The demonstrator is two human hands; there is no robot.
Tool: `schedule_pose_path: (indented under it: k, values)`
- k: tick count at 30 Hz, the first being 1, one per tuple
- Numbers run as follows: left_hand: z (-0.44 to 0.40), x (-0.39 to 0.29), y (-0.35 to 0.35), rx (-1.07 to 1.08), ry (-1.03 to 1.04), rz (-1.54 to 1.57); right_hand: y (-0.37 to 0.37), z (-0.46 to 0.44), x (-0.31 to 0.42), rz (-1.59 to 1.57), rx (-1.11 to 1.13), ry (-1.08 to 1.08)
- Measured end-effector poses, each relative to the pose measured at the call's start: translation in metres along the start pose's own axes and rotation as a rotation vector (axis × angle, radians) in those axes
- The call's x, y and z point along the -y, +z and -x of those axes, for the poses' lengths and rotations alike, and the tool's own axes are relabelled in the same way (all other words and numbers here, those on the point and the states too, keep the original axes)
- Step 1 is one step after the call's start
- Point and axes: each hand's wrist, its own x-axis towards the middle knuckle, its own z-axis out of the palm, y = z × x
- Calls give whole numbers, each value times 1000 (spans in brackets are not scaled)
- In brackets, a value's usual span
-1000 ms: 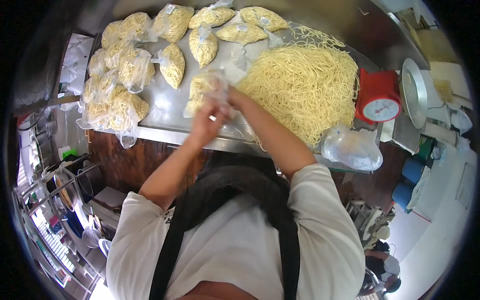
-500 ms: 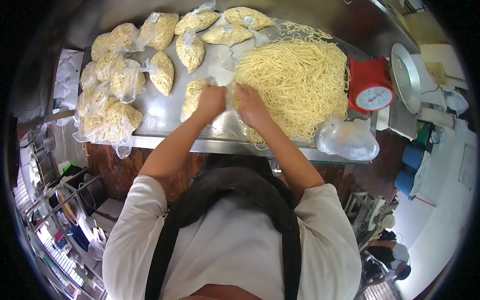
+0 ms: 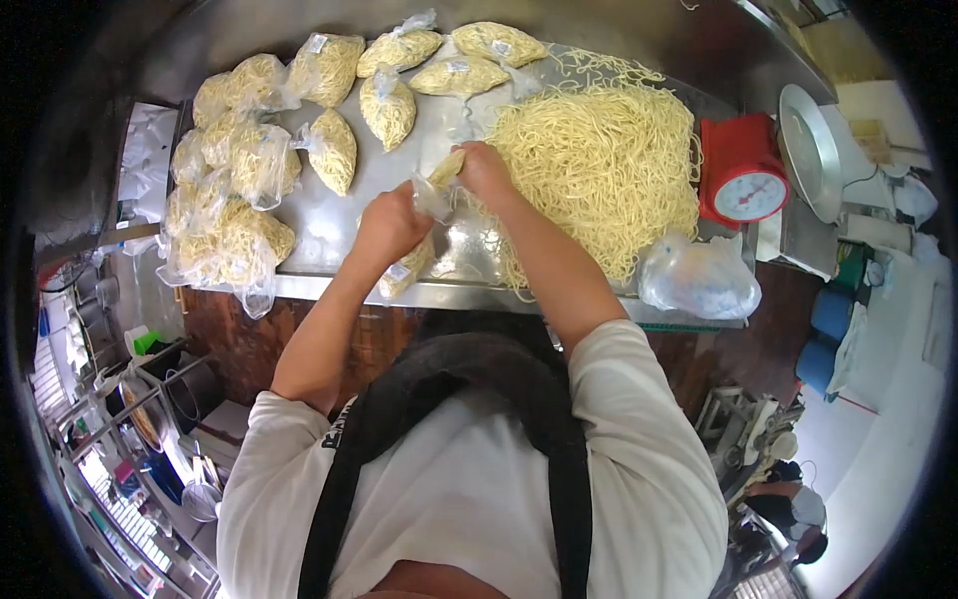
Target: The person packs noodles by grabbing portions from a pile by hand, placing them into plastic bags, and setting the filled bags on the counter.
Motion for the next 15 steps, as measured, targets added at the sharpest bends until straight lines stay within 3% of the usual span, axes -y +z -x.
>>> schedule_pose_path:
  k: [3,6,9,11,15]
  values:
    - [4,-5,-7,-41,11,20,-1,-12,-11,-1,104,269]
    - [5,-8,-13,-58,27,-19,-6,-27,-31,75,146,352]
    - [3,-5,-16,-109,48,43,-14,-56,-66,14,57,486]
    - [10,-10,-26,-177,162,89,-68,-67,-60,43,20,544]
    - [12,0,-29,-282,362,197,-152,-88,-42,442,-145,345]
